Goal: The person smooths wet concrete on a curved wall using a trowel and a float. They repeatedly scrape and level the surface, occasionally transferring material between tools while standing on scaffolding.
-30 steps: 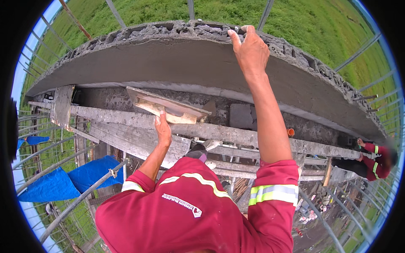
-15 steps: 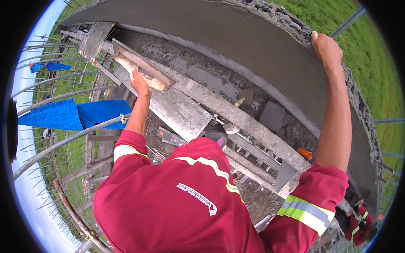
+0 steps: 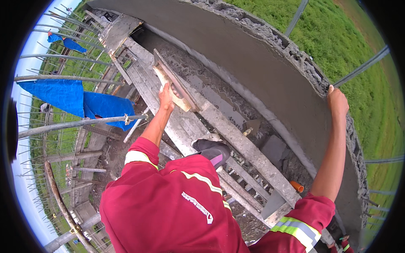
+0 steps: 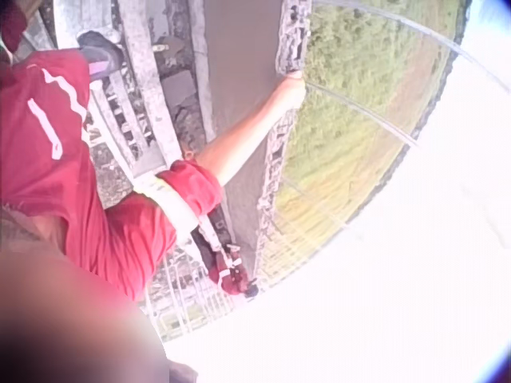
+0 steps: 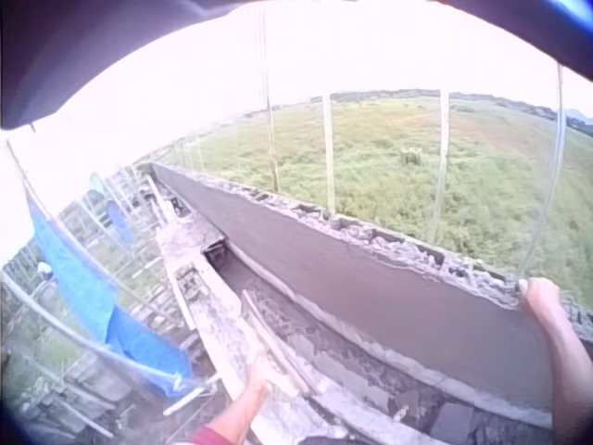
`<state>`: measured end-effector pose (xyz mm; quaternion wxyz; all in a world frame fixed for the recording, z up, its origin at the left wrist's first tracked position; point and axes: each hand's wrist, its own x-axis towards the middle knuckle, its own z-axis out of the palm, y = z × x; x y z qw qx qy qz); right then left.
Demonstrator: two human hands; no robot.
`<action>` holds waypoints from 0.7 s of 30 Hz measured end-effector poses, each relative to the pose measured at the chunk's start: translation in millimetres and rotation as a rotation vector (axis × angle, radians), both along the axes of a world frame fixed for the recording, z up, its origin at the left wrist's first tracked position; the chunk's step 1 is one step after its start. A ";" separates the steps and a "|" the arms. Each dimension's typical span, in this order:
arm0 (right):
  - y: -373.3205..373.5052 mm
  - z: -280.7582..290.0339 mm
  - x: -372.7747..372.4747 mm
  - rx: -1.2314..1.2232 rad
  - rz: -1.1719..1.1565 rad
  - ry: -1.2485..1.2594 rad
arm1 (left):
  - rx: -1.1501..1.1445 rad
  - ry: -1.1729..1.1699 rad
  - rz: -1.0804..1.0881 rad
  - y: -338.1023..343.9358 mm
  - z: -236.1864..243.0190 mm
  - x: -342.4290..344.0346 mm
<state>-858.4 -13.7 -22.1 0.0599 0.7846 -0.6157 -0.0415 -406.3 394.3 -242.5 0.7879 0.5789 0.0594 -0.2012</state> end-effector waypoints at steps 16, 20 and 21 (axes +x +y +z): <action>12.5 12.3 -11.7 -0.009 -0.125 0.140 | -0.088 0.244 0.219 -192.3 -98.4 332.9; 10.4 22.3 -9.9 0.056 -0.169 0.131 | -0.120 0.232 0.268 -226.6 -125.6 412.8; 8.3 23.9 -9.2 0.086 -0.182 0.147 | -0.133 0.256 0.266 -237.1 -130.3 431.3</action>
